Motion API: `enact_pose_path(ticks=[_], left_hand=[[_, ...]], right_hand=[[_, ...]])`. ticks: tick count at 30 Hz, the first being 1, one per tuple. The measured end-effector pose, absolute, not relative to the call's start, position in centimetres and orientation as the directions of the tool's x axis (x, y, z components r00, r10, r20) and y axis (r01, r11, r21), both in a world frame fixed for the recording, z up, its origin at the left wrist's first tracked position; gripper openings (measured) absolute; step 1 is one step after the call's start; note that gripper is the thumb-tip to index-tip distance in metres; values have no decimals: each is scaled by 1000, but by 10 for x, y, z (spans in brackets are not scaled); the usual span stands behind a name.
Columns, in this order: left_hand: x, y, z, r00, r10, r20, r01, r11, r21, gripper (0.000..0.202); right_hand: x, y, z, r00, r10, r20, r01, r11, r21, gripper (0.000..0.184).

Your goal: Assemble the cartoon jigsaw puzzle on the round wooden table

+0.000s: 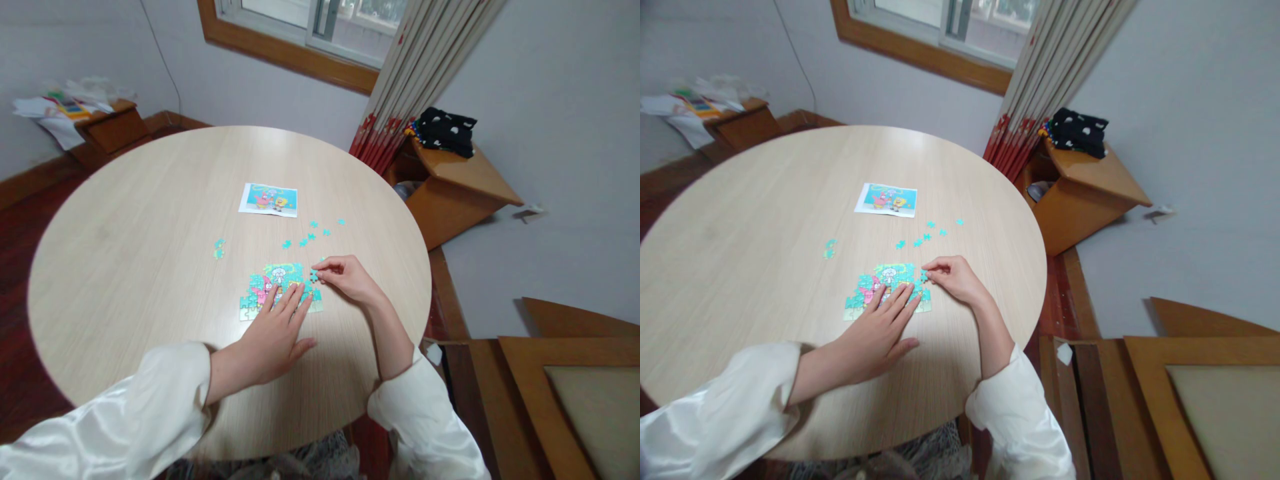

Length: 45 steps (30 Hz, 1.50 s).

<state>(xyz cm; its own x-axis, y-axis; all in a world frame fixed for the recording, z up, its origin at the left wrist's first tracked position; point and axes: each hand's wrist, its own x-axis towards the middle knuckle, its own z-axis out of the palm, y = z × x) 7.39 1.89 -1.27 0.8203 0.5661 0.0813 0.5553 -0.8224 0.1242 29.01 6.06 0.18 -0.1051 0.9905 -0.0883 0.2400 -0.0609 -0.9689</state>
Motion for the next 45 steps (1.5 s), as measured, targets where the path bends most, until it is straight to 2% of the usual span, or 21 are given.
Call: enact_pose_path(ticks=[10, 15, 20, 24, 33, 40, 45], left_hand=[[74, 18, -11, 821, 570, 37, 562, -818, 121, 70], [73, 19, -11, 826, 563, 39, 557, -824, 104, 71], [73, 19, -10, 833, 551, 56, 544, -833, 97, 66], [72, 19, -12, 832, 547, 89, 539, -836, 99, 64], [73, 20, -10, 836, 545, 67, 537, -837, 104, 64], [73, 19, -10, 834, 546, 80, 539, -837, 98, 64], [73, 19, -9, 838, 541, 70, 534, -840, 97, 65]], right_hand=[[290, 60, -1, -154, 988, -32, 293, 14, -956, 18], [288, 51, -6, -55, 998, -18, 298, -1, -954, 18], [285, 34, -11, 83, 992, 98, 362, 62, -930, 29], [283, 29, -10, 57, 982, 182, 433, 140, -891, 26], [283, 26, -11, 149, 988, 41, 302, -6, -953, 27], [281, 26, -4, 70, 989, 127, 400, 89, -912, 20], [280, 27, -4, 76, 987, 144, 412, 100, -906, 21]])
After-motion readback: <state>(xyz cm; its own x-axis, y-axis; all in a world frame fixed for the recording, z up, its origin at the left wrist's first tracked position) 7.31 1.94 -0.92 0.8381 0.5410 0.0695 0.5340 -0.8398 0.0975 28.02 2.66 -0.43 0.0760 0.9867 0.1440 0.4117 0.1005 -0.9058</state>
